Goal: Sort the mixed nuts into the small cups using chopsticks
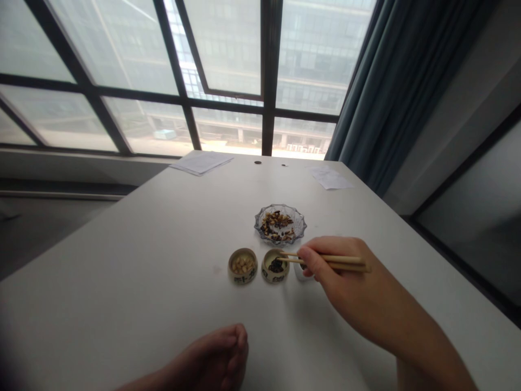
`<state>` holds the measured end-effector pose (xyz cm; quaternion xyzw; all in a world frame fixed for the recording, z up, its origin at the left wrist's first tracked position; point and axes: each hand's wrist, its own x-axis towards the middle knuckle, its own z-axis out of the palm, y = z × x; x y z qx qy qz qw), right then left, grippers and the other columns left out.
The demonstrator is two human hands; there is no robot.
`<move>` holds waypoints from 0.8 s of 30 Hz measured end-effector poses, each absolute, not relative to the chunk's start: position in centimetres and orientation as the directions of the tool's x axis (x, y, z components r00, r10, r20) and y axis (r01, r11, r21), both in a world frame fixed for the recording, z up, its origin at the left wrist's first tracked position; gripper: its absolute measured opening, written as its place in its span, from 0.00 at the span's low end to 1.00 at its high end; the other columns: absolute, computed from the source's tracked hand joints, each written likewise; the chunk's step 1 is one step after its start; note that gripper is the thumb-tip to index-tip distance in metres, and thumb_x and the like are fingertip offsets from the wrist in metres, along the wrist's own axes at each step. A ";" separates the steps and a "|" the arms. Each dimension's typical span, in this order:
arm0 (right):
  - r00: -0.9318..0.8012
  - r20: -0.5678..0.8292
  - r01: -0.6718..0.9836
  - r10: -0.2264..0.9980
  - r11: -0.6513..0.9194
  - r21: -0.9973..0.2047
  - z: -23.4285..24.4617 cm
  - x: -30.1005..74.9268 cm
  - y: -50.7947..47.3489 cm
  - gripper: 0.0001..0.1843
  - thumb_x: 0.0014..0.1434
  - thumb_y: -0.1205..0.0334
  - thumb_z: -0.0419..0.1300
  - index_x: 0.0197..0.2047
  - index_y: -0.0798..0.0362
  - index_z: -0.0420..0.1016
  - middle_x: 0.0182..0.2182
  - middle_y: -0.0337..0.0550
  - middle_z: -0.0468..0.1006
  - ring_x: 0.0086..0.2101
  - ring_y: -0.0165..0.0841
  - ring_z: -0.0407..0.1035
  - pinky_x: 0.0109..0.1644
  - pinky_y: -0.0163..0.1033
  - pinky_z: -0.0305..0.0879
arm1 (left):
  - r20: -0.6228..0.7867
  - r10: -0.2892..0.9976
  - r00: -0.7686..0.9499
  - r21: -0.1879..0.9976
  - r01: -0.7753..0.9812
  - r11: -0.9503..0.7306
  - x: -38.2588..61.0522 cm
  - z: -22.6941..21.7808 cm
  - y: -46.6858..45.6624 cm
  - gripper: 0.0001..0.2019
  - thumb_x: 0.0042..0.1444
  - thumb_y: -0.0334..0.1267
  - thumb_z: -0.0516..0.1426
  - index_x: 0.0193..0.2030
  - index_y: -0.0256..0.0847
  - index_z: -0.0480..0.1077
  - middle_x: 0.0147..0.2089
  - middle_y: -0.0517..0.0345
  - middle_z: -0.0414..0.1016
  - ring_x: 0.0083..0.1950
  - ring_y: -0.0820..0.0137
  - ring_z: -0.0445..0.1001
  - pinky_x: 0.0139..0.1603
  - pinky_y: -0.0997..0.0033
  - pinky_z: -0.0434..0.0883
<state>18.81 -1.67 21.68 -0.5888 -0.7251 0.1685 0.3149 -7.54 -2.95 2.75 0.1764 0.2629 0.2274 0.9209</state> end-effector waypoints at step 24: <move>0.004 0.314 0.502 0.950 0.269 -0.822 11.1 20.7 10.6 0.22 0.69 0.46 0.60 0.40 0.56 0.86 0.31 0.49 0.86 0.32 0.43 0.82 0.37 0.44 0.79 | -0.409 0.488 0.771 0.419 -0.316 0.851 -7.6 2.8 -2.7 0.06 0.55 0.39 0.60 0.34 0.40 0.69 0.27 0.62 0.64 0.25 0.75 0.61 0.31 0.70 0.48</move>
